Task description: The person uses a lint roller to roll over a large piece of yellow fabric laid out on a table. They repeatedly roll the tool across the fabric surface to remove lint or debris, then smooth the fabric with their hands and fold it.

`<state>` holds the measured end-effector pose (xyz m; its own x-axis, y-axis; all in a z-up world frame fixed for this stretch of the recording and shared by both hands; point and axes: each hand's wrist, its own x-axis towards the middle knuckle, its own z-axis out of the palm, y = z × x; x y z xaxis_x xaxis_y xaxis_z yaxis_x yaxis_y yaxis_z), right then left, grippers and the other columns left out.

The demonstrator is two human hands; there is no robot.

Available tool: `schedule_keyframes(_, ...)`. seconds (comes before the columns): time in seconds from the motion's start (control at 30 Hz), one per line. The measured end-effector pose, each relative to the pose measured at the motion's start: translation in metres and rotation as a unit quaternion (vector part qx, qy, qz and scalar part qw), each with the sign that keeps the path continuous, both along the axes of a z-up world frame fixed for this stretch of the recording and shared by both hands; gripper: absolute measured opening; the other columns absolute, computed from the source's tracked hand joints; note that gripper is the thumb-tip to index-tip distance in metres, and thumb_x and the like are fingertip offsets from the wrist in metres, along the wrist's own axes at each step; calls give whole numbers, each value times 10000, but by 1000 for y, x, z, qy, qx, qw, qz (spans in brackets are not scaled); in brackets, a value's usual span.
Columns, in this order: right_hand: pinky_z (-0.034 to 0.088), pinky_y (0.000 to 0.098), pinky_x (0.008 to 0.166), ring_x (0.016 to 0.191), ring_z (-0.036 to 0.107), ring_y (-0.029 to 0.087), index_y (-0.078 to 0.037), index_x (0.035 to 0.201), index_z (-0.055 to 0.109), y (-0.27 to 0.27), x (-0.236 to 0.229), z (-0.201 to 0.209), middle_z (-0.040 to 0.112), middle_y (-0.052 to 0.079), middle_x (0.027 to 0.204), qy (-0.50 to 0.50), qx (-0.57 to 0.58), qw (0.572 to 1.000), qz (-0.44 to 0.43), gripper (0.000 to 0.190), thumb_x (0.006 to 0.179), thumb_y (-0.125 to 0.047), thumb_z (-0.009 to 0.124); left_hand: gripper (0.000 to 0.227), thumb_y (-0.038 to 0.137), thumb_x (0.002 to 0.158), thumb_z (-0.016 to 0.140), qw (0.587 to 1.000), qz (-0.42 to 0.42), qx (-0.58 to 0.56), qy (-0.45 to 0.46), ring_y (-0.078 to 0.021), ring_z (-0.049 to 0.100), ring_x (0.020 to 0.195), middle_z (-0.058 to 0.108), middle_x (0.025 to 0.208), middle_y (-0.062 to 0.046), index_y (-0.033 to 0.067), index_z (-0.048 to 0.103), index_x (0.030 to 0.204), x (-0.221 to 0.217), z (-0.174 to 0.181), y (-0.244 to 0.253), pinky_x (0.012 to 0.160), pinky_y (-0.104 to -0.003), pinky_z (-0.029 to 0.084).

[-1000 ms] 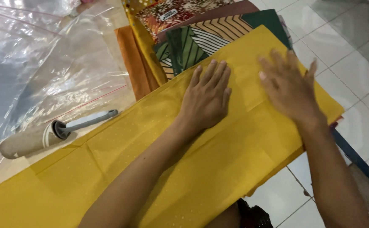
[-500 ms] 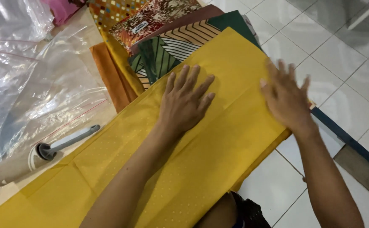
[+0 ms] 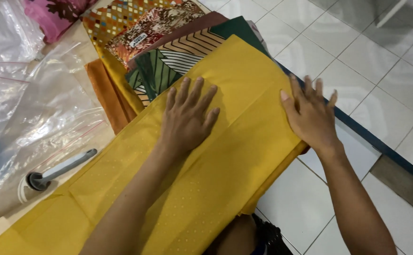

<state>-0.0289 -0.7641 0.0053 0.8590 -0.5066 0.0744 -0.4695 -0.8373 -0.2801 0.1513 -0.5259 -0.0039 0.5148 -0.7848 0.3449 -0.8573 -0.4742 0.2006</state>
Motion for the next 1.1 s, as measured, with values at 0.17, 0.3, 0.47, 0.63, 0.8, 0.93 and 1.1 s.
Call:
schedule_keyframes(0.17, 69, 670, 1190, 1535, 222, 448, -227, 1643, 319, 41, -11, 7, 284, 220, 1667, -136, -63, 985, 90, 569, 1139, -479, 244, 559, 485, 1006, 534, 996, 21, -3, -91, -468, 387, 1440, 506, 1531, -142, 210, 560, 1493, 17, -19, -26, 1111, -706, 295)
schedule_keyframes(0.3, -72, 619, 1209, 1574, 78, 371, -215, 1629, 334, 55, -4, -4, 190, 134, 1715, -67, 41, 992, 100, 604, 1108, -514, 266, 490, 426, 998, 543, 993, -71, -42, -85, -429, 404, 1449, 531, 1523, -57, 286, 585, 1466, -5, -6, -69, 1142, -684, 312)
schedule_keyframes(0.47, -66, 615, 1223, 1581, 69, 344, -142, 1635, 285, 62, -3, -2, 161, 122, 1721, -46, 9, 996, 71, 648, 1098, -505, 288, 605, 696, 956, 585, 977, -155, -93, -113, -361, 498, 1409, 557, 1525, -12, 334, 623, 1439, 32, -26, -106, 1141, -610, 379)
schedule_keyframes(0.63, -34, 623, 1198, 1576, 80, 296, -127, 1632, 195, 59, -1, 5, 174, 37, 1715, -24, 23, 997, 65, 730, 1048, -564, 203, 717, 575, 1047, 189, 985, -87, 138, 56, -372, 79, 1551, 178, 1692, -131, 133, 265, 1606, 72, 28, -118, 1216, -594, 37)
schedule_keyframes(0.8, -14, 600, 1204, 1582, 42, 288, -72, 1632, 137, 54, -2, -6, 109, 96, 1723, -25, 35, 998, 45, 781, 1048, -584, 213, 667, 409, 1150, 373, 971, -202, 45, -117, -363, 29, 1587, 85, 1726, -161, 38, 163, 1663, 32, 4, -117, 1308, -522, 76)
schedule_keyframes(0.93, -43, 643, 1214, 1572, 162, 370, -8, 1615, 276, 47, -8, -37, 242, 241, 1678, -113, 14, 990, -84, 795, 1084, -598, 286, 562, 652, 1031, 403, 957, -261, -32, -120, -297, 382, 1496, 455, 1608, 29, 370, 538, 1499, 22, -33, -115, 1183, -598, 309)
schedule_keyframes(1.1, -36, 674, 1199, 1555, 241, 391, 43, 1572, 357, 50, -7, -34, 322, 285, 1639, -126, 0, 987, -96, 764, 1097, -552, 297, 508, 570, 1097, 452, 972, -121, -33, -200, -300, 346, 1489, 437, 1616, 15, 307, 553, 1519, 80, -31, -125, 1162, -602, 259)
